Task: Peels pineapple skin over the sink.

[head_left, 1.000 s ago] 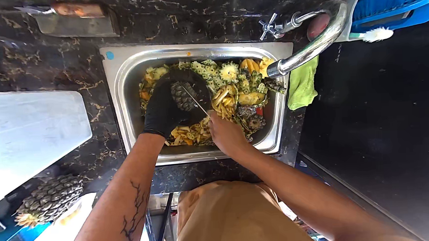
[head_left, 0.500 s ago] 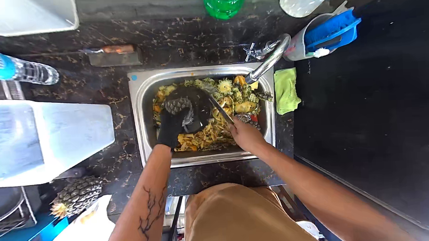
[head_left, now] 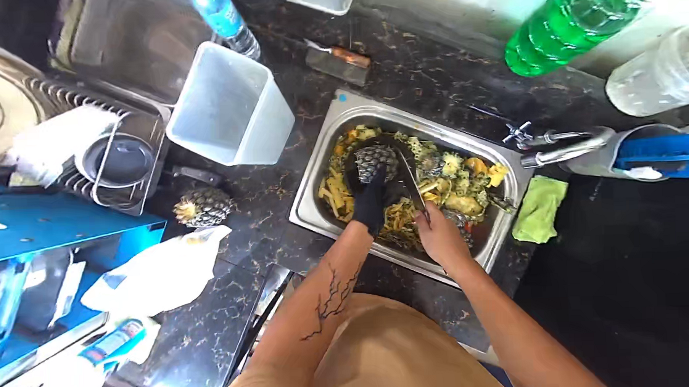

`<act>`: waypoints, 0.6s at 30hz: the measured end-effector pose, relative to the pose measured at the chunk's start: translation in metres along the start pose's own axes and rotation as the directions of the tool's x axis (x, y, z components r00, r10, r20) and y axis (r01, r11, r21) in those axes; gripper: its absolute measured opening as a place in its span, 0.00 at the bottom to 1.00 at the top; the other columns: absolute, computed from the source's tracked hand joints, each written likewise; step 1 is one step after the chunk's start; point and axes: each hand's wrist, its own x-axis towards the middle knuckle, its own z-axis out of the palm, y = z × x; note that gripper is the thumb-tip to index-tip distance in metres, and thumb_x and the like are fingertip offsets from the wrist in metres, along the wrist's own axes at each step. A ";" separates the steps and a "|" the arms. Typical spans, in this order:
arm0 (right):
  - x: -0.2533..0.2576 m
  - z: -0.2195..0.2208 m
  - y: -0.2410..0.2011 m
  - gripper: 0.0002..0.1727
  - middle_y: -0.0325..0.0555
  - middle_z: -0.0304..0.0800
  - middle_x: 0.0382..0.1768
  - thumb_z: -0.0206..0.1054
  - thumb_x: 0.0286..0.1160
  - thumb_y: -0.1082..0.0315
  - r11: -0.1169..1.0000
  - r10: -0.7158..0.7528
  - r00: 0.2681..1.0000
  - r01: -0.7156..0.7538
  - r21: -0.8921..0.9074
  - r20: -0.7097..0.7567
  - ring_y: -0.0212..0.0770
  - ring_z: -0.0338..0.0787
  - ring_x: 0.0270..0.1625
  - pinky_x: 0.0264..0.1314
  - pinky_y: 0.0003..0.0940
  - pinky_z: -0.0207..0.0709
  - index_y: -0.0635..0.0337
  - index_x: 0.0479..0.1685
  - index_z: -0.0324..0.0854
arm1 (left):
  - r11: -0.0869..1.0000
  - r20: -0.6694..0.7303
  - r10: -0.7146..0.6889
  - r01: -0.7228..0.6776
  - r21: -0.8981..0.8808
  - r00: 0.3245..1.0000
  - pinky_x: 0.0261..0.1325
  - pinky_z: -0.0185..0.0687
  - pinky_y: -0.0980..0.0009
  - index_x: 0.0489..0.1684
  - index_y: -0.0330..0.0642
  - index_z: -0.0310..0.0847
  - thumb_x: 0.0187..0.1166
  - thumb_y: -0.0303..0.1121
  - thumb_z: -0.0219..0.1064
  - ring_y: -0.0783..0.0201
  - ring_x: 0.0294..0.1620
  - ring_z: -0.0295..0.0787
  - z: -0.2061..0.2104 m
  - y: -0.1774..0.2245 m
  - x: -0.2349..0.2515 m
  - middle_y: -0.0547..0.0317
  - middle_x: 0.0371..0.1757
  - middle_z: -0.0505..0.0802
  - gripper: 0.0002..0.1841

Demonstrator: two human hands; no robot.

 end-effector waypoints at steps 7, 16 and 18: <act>-0.002 -0.003 -0.006 0.26 0.56 0.92 0.44 0.44 0.94 0.47 0.999 0.020 0.999 -0.018 -0.042 0.038 0.60 0.93 0.50 0.53 0.62 0.83 0.50 0.78 0.70 | 0.154 0.255 0.397 -0.338 0.928 0.882 0.78 0.70 0.36 0.93 0.43 0.47 0.45 0.49 0.92 0.33 0.84 0.64 -0.032 0.053 -0.002 0.33 0.87 0.64 0.68; -0.001 -0.020 -0.012 0.26 0.51 0.91 0.37 0.42 0.93 0.43 0.998 0.009 1.000 -0.009 0.061 -0.005 0.56 0.94 0.48 0.50 0.59 0.84 0.51 0.66 0.73 | -0.366 0.415 0.112 -0.350 0.862 0.903 0.76 0.75 0.41 0.90 0.50 0.56 0.34 0.56 0.92 0.42 0.80 0.75 0.013 0.082 0.062 0.42 0.81 0.76 0.69; 0.003 -0.014 -0.012 0.26 0.50 0.91 0.38 0.40 0.94 0.43 0.998 -0.010 1.000 0.008 0.066 0.017 0.55 0.94 0.49 0.51 0.58 0.85 0.50 0.68 0.73 | -0.349 0.413 0.113 -0.353 0.868 0.904 0.78 0.74 0.42 0.91 0.51 0.54 0.33 0.56 0.93 0.44 0.80 0.74 0.009 0.078 0.067 0.43 0.81 0.76 0.70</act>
